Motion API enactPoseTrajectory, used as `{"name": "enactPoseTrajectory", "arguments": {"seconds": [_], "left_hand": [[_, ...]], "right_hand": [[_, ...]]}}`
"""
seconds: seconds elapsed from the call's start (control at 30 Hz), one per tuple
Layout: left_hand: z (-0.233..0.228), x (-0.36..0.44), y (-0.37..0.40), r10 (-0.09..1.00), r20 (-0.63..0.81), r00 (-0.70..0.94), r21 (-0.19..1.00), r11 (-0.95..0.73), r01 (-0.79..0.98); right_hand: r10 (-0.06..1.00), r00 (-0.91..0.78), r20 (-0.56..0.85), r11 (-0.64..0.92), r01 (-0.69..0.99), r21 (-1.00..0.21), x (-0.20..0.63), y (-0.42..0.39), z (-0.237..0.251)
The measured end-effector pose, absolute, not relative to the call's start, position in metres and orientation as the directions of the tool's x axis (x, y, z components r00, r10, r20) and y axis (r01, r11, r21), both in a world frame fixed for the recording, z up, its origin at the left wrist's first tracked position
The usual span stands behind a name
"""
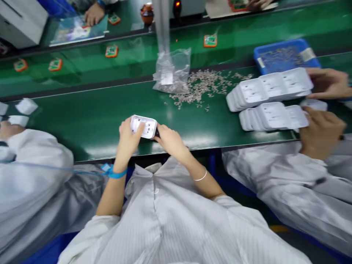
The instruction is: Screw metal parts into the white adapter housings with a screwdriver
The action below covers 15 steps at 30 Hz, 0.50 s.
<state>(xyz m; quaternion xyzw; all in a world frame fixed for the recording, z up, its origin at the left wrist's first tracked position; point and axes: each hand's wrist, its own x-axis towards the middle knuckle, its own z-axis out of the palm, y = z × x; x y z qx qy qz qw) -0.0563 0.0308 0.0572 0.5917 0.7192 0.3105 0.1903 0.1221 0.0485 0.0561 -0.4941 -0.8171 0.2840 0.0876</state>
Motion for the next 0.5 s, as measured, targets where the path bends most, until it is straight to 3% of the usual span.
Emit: {"name": "enactPoseTrajectory", "arguments": {"seconds": [0.1,0.2,0.3,0.4,0.5], "left_hand": [[0.038,-0.075,0.035,0.955,0.055,-0.292,0.650,0.188,0.737],[0.052,-0.079,0.043,0.935,0.187,-0.303,0.654,0.112,0.749],[0.080,-0.082,0.048,0.955,0.287,-0.066,0.555,-0.110,0.824],[0.091,-0.086,0.061,0.942,0.139,0.305,0.406,-0.335,0.850],[0.081,-0.088,0.084,0.913,-0.018,0.407,0.311,-0.382,0.871]], "right_hand": [[0.833,-0.542,-0.114,0.385,0.714,-0.585,0.103,0.073,0.045],[0.817,-0.573,-0.069,0.409,0.660,-0.630,0.104,0.095,0.041],[0.815,-0.579,-0.017,0.414,0.603,-0.682,0.118,0.108,0.036],[0.818,-0.575,0.034,0.445,0.593,-0.672,0.131,0.116,0.030],[0.842,-0.539,0.035,0.453,0.670,-0.588,0.136,0.119,0.024]]}}
